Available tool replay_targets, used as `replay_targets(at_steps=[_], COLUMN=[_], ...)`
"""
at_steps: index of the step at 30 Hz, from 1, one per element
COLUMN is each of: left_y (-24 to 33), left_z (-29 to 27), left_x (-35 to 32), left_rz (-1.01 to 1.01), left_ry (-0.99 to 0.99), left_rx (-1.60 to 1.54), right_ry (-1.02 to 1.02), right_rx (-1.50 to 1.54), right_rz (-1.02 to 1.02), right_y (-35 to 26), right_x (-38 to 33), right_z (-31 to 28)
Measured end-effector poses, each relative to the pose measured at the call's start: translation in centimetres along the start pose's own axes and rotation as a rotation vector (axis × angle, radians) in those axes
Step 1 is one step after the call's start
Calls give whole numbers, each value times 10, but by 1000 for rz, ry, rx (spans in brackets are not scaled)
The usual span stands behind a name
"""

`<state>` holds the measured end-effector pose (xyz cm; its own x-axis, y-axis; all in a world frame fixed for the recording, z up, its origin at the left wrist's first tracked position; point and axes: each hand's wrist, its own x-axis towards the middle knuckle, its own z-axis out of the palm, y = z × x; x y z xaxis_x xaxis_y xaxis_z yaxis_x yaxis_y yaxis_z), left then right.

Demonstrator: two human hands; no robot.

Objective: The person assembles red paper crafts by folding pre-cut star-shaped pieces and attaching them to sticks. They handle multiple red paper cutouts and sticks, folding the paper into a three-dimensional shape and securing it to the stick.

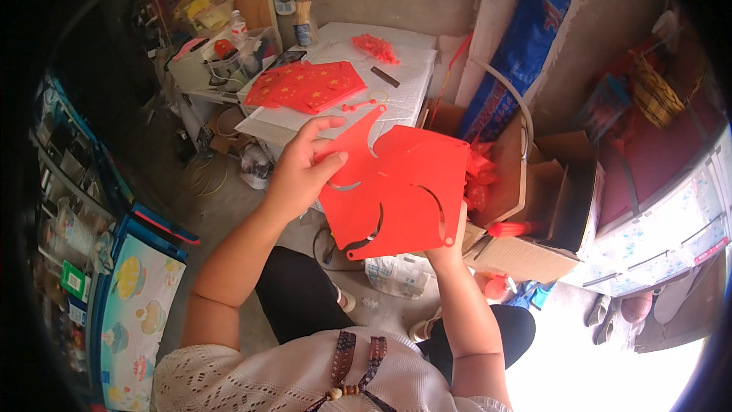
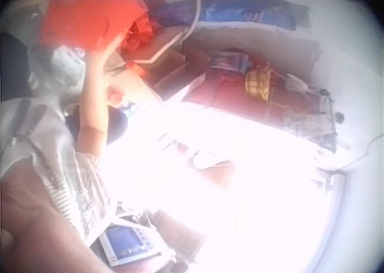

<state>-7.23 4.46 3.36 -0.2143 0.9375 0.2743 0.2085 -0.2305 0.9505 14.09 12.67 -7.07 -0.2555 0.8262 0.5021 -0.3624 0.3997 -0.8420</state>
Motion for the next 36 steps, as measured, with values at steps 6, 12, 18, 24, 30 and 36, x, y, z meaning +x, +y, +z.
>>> replay_targets(at_steps=[6,12,18,24,30,36], left_y=[-5,3,-3,12,14,19], left_z=[-2,-10,-8,-7,-6,-7], left_x=[1,1,0,-2,-3,-3], left_rz=[71,88,267,328,393,409], left_ry=[-10,-65,-45,-40,-21,-53], left_rx=[16,156,316,503,675,703], right_ry=[-26,-37,-135,-23,41,-48], right_rx=[465,384,23,562,-226,-253], right_rz=[430,291,282,529,-162,-104], right_y=[-33,-18,-38,-39,-45,-48], right_x=[6,4,6,6,-2,-7], right_z=[23,15,23,23,29,24])
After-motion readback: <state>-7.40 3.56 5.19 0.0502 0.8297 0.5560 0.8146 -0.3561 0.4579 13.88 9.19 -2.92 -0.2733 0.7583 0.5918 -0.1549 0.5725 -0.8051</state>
